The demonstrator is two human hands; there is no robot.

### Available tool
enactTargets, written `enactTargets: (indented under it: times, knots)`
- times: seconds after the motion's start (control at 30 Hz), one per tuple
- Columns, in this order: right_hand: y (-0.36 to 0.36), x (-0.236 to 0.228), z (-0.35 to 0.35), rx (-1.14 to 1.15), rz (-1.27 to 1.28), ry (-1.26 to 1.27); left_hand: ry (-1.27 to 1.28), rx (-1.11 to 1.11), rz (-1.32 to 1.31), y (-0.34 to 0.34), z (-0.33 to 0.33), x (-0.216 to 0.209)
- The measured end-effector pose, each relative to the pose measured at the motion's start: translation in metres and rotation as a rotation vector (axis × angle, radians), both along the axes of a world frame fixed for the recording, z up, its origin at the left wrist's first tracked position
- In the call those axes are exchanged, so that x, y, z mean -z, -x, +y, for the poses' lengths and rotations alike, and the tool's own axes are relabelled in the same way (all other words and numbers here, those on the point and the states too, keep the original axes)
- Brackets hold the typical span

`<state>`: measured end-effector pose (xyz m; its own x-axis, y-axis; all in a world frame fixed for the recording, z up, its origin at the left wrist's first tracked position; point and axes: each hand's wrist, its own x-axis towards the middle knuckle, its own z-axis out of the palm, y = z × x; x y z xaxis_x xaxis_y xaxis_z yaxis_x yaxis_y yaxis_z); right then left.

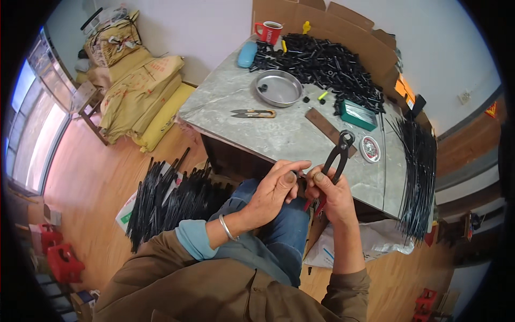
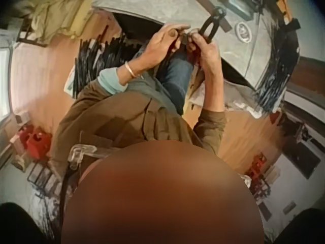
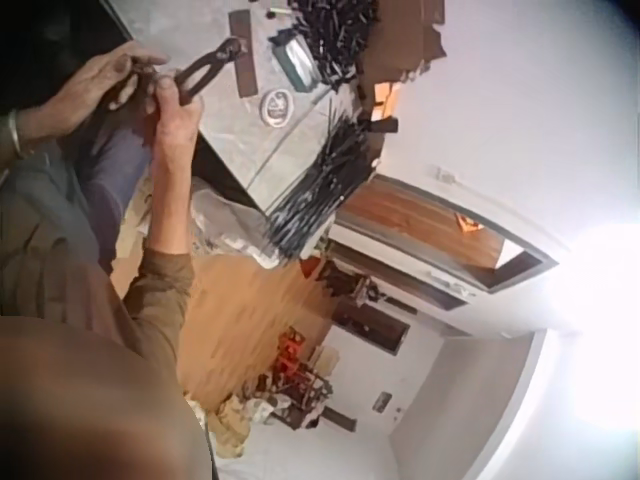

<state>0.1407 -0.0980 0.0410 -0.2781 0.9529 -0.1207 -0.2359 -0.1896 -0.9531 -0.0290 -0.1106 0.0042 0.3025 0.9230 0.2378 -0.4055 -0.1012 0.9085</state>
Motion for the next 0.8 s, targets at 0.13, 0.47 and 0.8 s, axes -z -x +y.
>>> enactTargets:
  times: [0.13, 0.47, 0.8]
  knots:
    - [0.023, 0.005, -0.001, 0.046, -0.052, -0.019, -0.001, -0.054, 0.008, 0.009, -0.003, -0.001]
    - [0.054, 0.012, -0.002, 0.320, -0.222, -0.112, 0.011, -0.147, 0.014, 0.015, -0.011, 0.005]
    - [0.080, 0.004, -0.015, 0.436, -0.415, -0.257, -0.012, -0.173, 0.029, 0.022, -0.013, 0.013]
